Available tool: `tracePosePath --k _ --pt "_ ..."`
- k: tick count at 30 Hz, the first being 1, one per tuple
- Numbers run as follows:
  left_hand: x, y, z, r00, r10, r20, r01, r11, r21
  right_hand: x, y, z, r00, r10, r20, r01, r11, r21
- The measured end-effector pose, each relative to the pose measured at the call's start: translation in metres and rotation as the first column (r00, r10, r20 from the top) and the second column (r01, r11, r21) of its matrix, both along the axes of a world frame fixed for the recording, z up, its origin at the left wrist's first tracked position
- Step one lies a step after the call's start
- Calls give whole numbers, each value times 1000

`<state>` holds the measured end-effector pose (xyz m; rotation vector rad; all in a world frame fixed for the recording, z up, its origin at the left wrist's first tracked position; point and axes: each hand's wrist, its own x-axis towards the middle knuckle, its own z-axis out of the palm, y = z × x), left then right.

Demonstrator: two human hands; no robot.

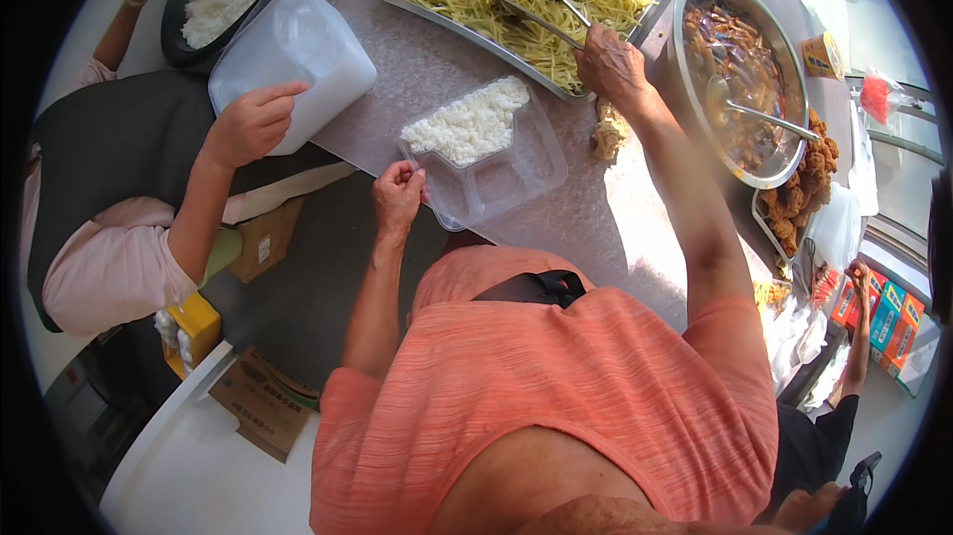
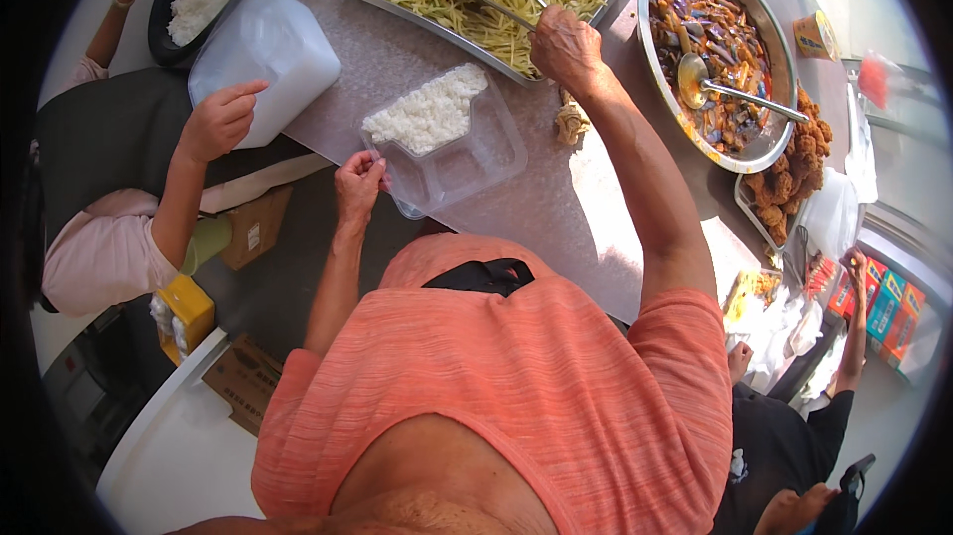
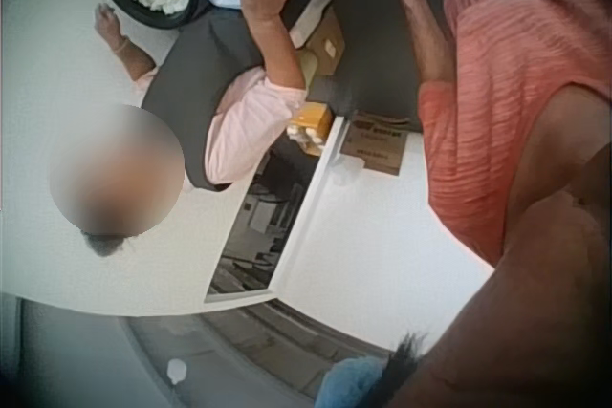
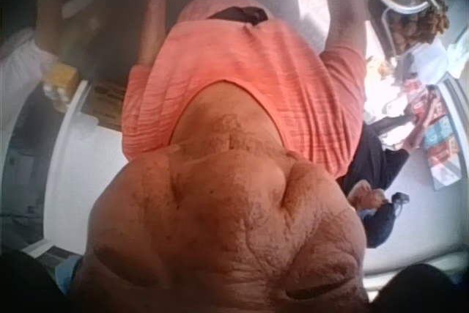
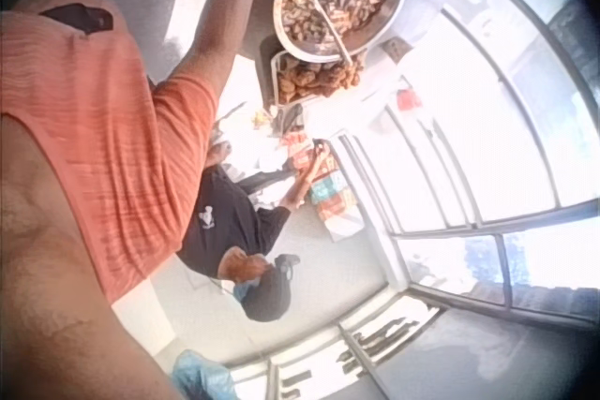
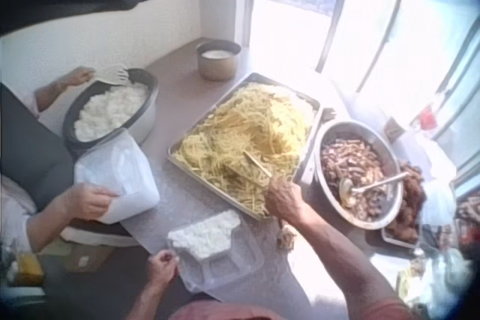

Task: The person assembles takeout meals by scooping rice into plastic containers, adding noodles and a meat dish with sauce using tongs and a ladle, and placing fried chicken pieces into the containers. The process is repeated for multiple containers on a stainless steel counter.

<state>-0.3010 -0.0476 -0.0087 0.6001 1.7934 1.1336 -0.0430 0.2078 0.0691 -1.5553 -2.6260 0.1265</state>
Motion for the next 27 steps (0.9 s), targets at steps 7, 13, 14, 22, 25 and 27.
tracePosePath --k 7,13,14,22,25,27 --pt "15 3 2 988 138 63 -142 987 68 2 7 -3 986 -67 -150 58 996 -67" --pt "16 4 -1 980 179 90 -186 980 77 24 5 -5 847 -282 -451 16 861 -508" --pt "18 3 0 978 190 91 -198 976 87 28 2 -3 819 -321 -475 3 832 -555" --pt "25 -2 -4 964 242 112 -253 963 91 44 -22 1 773 -246 -584 -33 905 -424" --pt "25 1 -7 958 260 122 -272 958 93 43 -32 17 847 -185 -498 -4 935 -354" --pt "29 5 -5 951 271 146 -290 948 130 45 -36 21 880 -149 -451 -3 948 -318"
